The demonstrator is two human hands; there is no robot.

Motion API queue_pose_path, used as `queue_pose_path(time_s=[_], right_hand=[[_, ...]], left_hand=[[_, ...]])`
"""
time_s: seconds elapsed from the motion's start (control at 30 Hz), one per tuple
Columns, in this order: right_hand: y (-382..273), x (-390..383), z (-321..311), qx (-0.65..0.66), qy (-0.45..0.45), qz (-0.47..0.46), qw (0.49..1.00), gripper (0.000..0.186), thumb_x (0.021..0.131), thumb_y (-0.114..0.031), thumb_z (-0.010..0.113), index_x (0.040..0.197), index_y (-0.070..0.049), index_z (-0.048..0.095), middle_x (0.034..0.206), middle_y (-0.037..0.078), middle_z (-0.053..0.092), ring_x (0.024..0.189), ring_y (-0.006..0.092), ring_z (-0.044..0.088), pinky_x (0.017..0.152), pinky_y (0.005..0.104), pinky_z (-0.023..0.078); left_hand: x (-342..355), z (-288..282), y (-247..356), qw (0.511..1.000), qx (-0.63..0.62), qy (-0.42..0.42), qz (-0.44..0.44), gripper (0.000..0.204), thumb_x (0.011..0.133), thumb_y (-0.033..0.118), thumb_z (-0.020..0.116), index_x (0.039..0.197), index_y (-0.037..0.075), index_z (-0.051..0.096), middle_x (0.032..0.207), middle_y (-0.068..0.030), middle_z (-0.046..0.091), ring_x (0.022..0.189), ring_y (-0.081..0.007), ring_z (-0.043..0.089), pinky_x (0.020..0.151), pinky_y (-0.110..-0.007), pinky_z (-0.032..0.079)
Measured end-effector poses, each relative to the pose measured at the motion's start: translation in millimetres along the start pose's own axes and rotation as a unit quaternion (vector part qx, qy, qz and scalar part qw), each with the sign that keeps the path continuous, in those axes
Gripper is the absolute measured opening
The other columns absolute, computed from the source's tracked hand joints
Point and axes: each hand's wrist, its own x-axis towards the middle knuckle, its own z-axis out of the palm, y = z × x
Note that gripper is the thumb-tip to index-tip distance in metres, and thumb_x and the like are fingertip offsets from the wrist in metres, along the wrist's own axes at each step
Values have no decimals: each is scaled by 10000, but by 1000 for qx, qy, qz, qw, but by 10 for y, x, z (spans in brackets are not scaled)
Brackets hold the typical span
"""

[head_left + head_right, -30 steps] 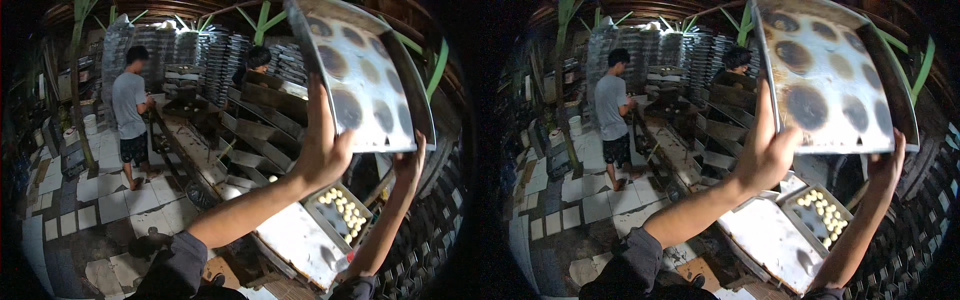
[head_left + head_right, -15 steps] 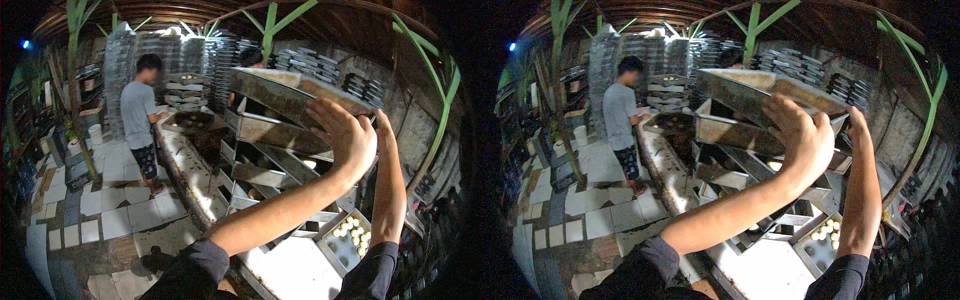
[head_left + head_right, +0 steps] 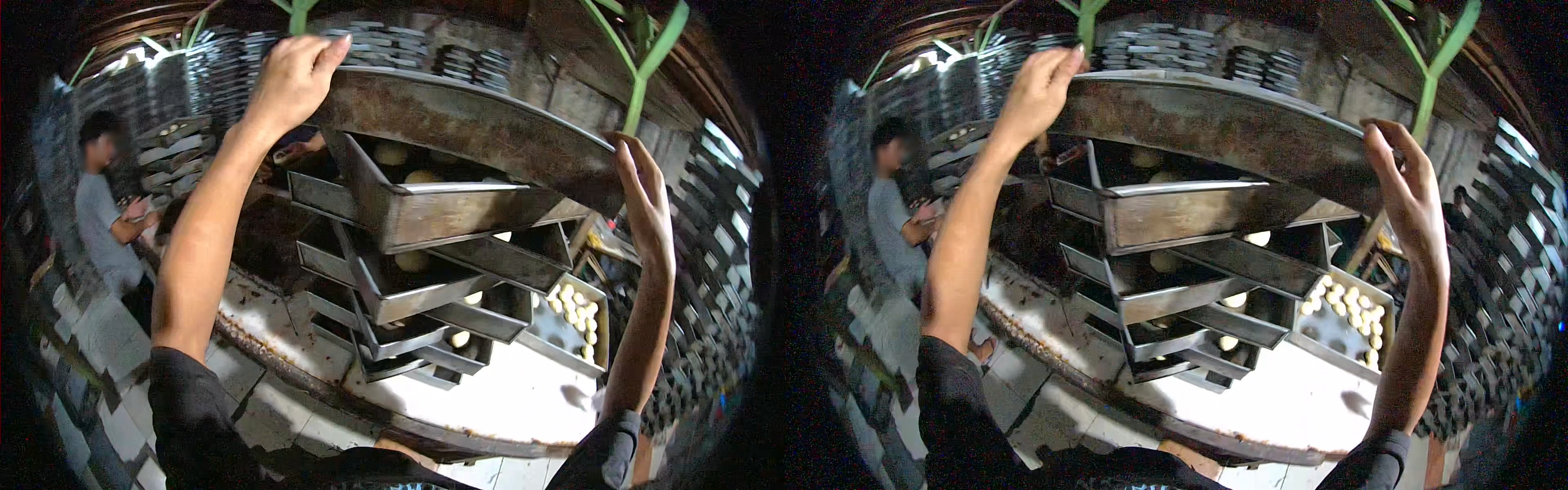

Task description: Shaping dough into small balls and placing them onto baking trays.

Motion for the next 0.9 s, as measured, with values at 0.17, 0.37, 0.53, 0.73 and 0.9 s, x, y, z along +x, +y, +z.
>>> queue_pose_path(time_s=[0.17, 0.37, 0.53, 0.73, 0.9], right_hand=[[-67, -68, 109, -118, 46, 46, 991, 447, 844, -370, 546, 1071, 15, 555, 891, 89, 604, 834, 130, 539, 767, 256, 412], [84, -133, -19, -99, 10, 60, 993, 333, 866, -282, 521, 1094, -42, 558, 944, 56, 611, 881, 108, 535, 795, 245, 403], [489, -217, 42, 42, 52, -31, 997, 429, 894, -290, 472, 1242, -48, 405, 1163, 88, 514, 978, 163, 512, 858, 288, 393], [2485, -1464, -175, 26, 130, 219, 967, 288, 890, -273, 466, 972, -9, 547, 895, 88, 586, 836, 155, 560, 717, 273, 467], [4751, -2938, -110, -396, -123, 465, 782, 201, 783, -169, 511, 754, 6, 605, 836, 221, 606, 829, 321, 604, 703, 426, 468]], left_hand=[[-186, 342, -201, 993, -75, 82, -26, 424, 893, 338, 436, 694, -22, 540, 659, -148, 524, 650, -300, 503, 602, -371, 386], [-223, 309, -80, 990, -89, 107, 13, 280, 879, 245, 476, 752, 9, 558, 752, -109, 551, 732, -265, 501, 677, -348, 393], [-515, 24, 22, 983, -141, 80, -81, 306, 918, 181, 374, 1149, 54, 530, 1184, -106, 516, 1130, -188, 452, 972, -287, 322], [-2658, -312, 425, 890, -207, 78, -399, 323, 885, 67, 383, 1181, -52, 433, 1211, -198, 460, 1152, -263, 421, 981, -372, 333], [-3524, 234, 1497, 758, -394, -145, -499, 324, 881, 126, 415, 1160, -33, 461, 1164, -176, 492, 1093, -238, 459, 938, -357, 358]])
